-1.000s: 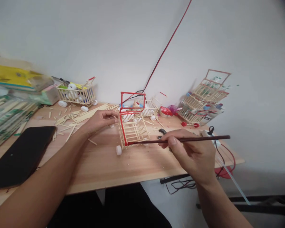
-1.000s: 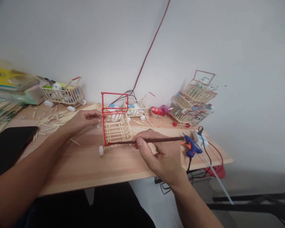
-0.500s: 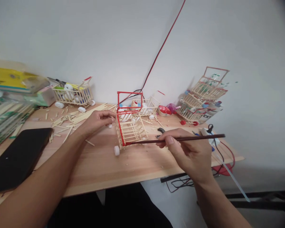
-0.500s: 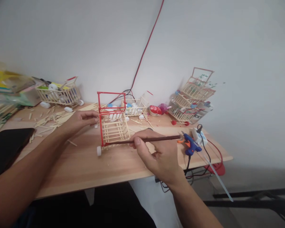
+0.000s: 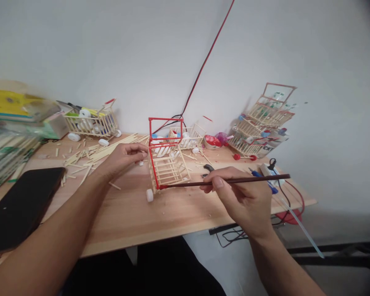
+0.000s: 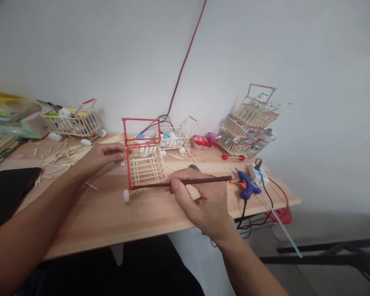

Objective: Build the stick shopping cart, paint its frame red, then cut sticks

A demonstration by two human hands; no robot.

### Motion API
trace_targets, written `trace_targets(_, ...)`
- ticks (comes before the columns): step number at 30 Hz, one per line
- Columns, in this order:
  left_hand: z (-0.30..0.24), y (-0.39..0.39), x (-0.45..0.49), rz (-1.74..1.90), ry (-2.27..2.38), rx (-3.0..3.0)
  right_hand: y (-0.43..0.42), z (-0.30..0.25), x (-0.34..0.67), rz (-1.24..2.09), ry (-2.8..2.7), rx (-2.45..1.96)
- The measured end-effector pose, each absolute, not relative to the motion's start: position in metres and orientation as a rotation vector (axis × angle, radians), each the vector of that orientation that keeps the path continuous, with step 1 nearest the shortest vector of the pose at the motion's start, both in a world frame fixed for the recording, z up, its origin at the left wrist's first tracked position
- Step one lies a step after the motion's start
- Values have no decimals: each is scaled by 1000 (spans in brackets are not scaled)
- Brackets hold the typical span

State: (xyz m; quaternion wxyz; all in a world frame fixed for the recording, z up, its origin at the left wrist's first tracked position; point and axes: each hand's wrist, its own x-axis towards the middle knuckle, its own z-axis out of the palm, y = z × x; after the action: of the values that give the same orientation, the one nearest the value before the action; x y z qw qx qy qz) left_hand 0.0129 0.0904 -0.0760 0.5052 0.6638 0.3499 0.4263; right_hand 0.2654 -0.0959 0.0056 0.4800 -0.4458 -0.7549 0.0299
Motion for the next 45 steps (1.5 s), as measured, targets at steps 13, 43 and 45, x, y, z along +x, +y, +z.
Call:
trace_targets(13, -75, 88, 14, 1038, 861, 1624, -99, 2, 265, 64, -1816, -1090)
trace_targets(43, -76, 91, 19, 1073, 863, 1735, -100, 4, 297, -43, -1857, -1216)
trace_targets(45, -76, 91, 19, 1072, 869, 1725, -100, 4, 301, -76, -1854, -1222)
